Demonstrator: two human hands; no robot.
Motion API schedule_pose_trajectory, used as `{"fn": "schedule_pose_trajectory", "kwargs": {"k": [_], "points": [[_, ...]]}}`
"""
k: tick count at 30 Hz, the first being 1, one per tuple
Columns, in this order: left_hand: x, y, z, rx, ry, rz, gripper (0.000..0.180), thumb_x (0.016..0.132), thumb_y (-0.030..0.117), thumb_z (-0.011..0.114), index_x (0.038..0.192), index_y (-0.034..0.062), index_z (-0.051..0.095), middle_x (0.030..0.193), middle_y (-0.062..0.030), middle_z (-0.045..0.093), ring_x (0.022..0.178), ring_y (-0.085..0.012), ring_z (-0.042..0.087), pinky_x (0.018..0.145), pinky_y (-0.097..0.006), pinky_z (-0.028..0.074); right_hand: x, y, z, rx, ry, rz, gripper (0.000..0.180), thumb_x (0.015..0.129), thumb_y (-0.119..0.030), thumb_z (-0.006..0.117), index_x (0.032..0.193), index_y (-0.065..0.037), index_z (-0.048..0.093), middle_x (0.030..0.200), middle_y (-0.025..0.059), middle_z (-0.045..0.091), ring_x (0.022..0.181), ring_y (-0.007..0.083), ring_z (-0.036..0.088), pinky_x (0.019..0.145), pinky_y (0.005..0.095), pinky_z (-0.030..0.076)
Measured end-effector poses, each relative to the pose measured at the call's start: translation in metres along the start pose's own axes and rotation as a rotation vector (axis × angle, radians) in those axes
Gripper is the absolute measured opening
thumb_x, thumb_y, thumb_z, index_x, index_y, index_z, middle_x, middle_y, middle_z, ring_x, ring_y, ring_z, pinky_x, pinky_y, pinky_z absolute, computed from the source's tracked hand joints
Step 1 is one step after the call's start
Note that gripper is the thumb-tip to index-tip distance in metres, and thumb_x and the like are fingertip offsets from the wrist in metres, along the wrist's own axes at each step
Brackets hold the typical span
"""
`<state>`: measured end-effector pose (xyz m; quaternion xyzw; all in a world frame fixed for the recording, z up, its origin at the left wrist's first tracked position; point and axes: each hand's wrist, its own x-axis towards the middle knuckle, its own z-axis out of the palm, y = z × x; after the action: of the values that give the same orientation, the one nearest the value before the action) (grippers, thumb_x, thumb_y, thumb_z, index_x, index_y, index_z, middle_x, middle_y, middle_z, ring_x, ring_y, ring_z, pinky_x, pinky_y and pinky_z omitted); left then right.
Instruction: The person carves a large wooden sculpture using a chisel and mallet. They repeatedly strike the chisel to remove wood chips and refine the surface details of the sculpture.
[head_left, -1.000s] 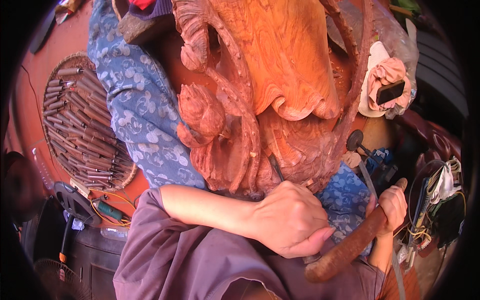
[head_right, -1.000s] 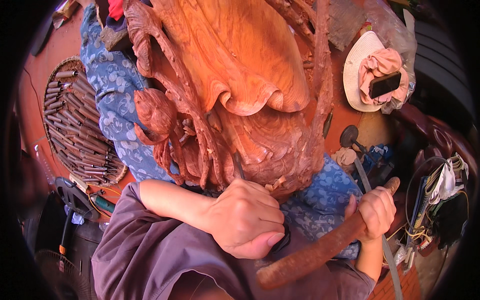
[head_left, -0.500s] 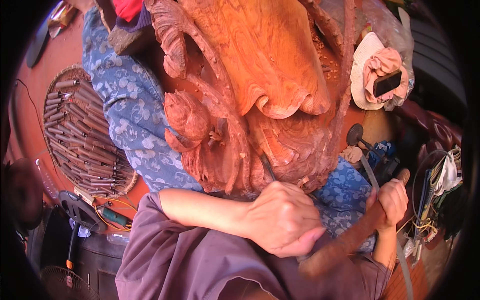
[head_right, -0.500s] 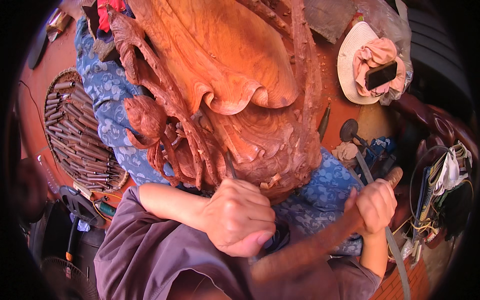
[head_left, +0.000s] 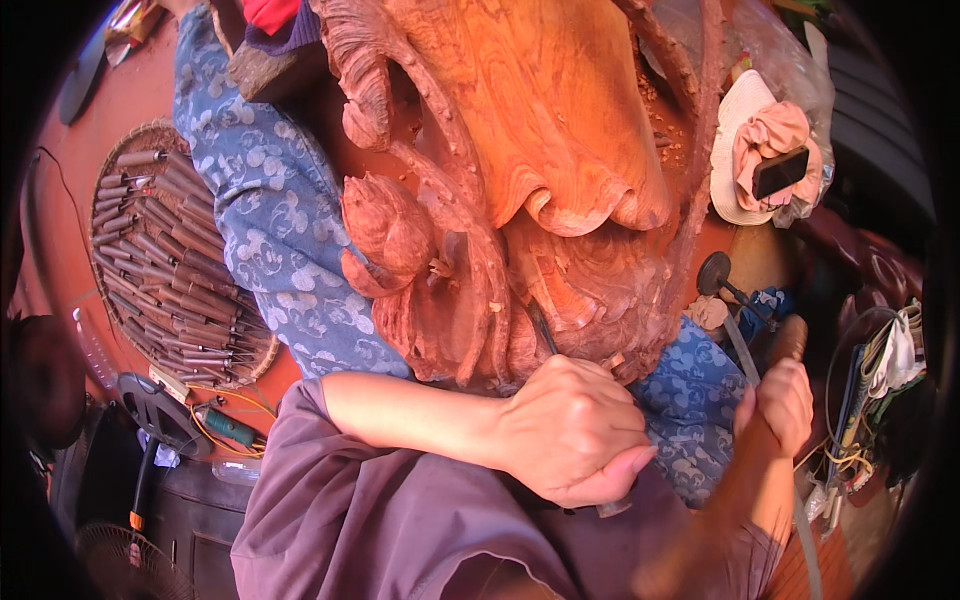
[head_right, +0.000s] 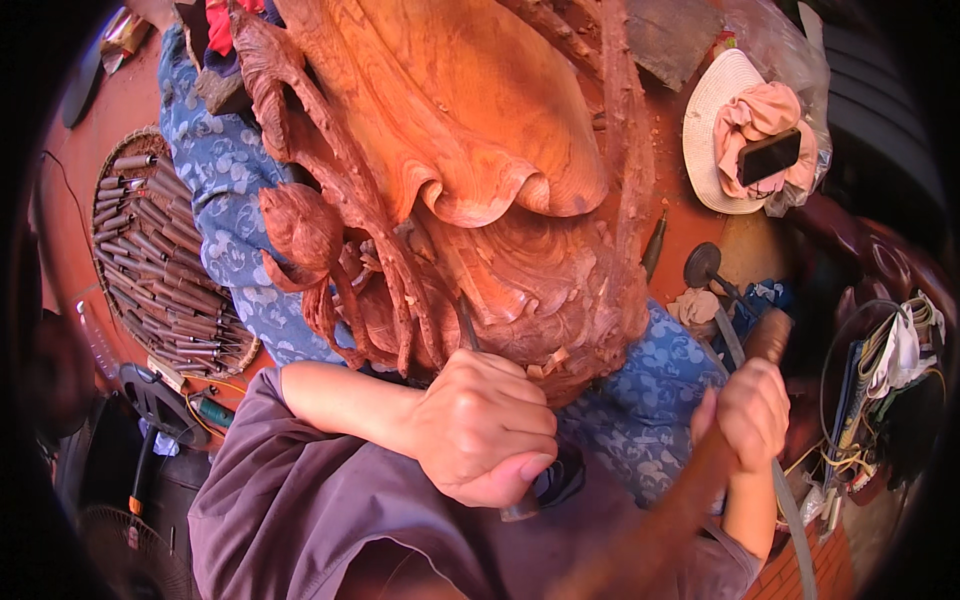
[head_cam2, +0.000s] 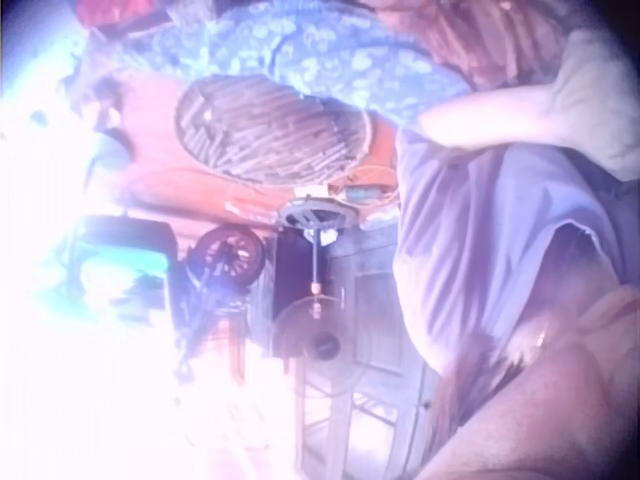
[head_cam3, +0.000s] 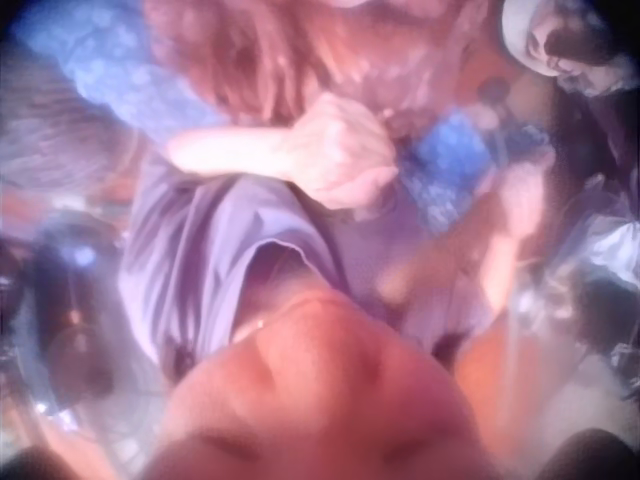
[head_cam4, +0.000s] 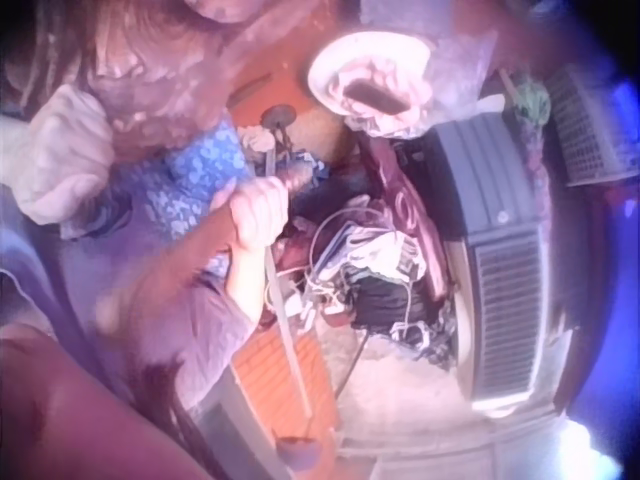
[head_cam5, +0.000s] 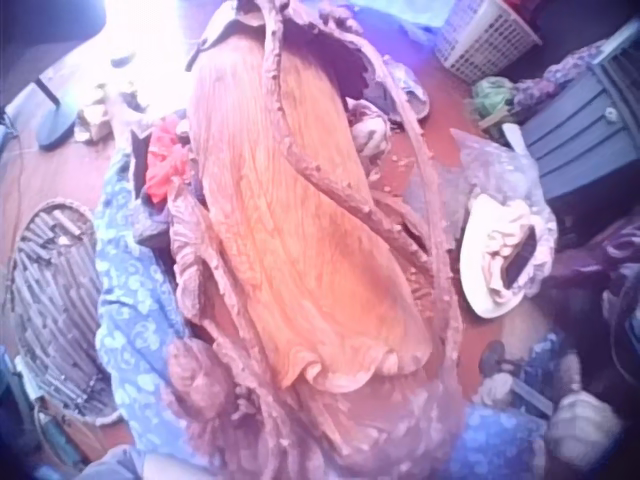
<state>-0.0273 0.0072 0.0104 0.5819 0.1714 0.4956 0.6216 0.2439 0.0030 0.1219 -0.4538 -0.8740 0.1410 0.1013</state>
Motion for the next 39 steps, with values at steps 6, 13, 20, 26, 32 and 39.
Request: {"fn": "schedule_pose_trajectory", "kwargs": {"k": [6,13,20,26,32,39], "points": [[-0.003,-0.004,0.008,0.012,0.056,0.016,0.017,0.079,0.013,0.057,0.063,0.0061,0.057,0.061,-0.0047,0.048,0.051,-0.0241,0.051,0.047,-0.036,0.040,-0.010,-0.003,-0.007,0.129,-0.005,-0.015,0.036,0.064,0.010,0.074,0.081,-0.005,0.047,0.071,0.0113,0.056,0.060,0.0285,0.056,0.059,0.0445,0.051],[-0.006,-0.003,0.009,0.041,0.042,-0.004,0.017,0.079,0.012,0.057,0.063,0.0057,0.057,0.061,-0.0055,0.049,0.051,-0.0254,0.051,0.047,-0.037,0.041,-0.011,-0.001,-0.008,0.171,0.010,-0.048,0.032,0.069,0.008,0.073,0.084,-0.004,0.048,0.071,0.0122,0.057,0.062,0.0307,0.057,0.062,0.0469,0.052],[-0.002,-0.007,0.002,0.074,0.011,0.028,0.018,0.080,0.011,0.055,0.063,0.0060,0.056,0.061,-0.0055,0.050,0.050,-0.0255,0.051,0.046,-0.038,0.040,-0.011,-0.004,-0.010,-0.012,0.024,0.019,0.032,0.068,0.007,0.075,0.084,-0.004,0.049,0.070,0.0113,0.056,0.062,0.0303,0.057,0.062,0.0447,0.051],[-0.006,-0.010,0.007,0.103,0.061,0.011,0.019,0.082,0.012,0.053,0.064,0.0059,0.055,0.061,-0.0056,0.051,0.050,-0.0252,0.052,0.045,-0.037,0.040,-0.004,0.000,-0.002,-0.080,-0.063,0.053,0.031,0.069,0.006,0.075,0.082,-0.006,0.049,0.068,0.0104,0.055,0.059,0.0284,0.055,0.061,0.0428,0.051],[-0.005,-0.007,0.010,0.182,0.035,0.110,0.018,0.082,0.016,0.056,0.064,0.0091,0.056,0.061,-0.0021,0.046,0.052,-0.0209,0.049,0.046,-0.035,0.038,0.000,0.000,0.002,-0.018,-0.087,0.053,0.031,0.067,0.005,0.076,0.081,-0.005,0.050,0.068,0.0101,0.055,0.058,0.0279,0.054,0.060,0.0411,0.050],[-0.005,0.006,0.015,0.066,0.042,0.081,0.017,0.081,0.018,0.057,0.065,0.0102,0.056,0.063,-0.0018,0.043,0.054,-0.0195,0.048,0.047,-0.033,0.037,0.004,-0.004,-0.003,0.105,-0.025,0.108,0.031,0.068,0.003,0.077,0.081,-0.005,0.049,0.066,0.0092,0.053,0.058,0.0274,0.053,0.059,0.0403,0.049]]}}
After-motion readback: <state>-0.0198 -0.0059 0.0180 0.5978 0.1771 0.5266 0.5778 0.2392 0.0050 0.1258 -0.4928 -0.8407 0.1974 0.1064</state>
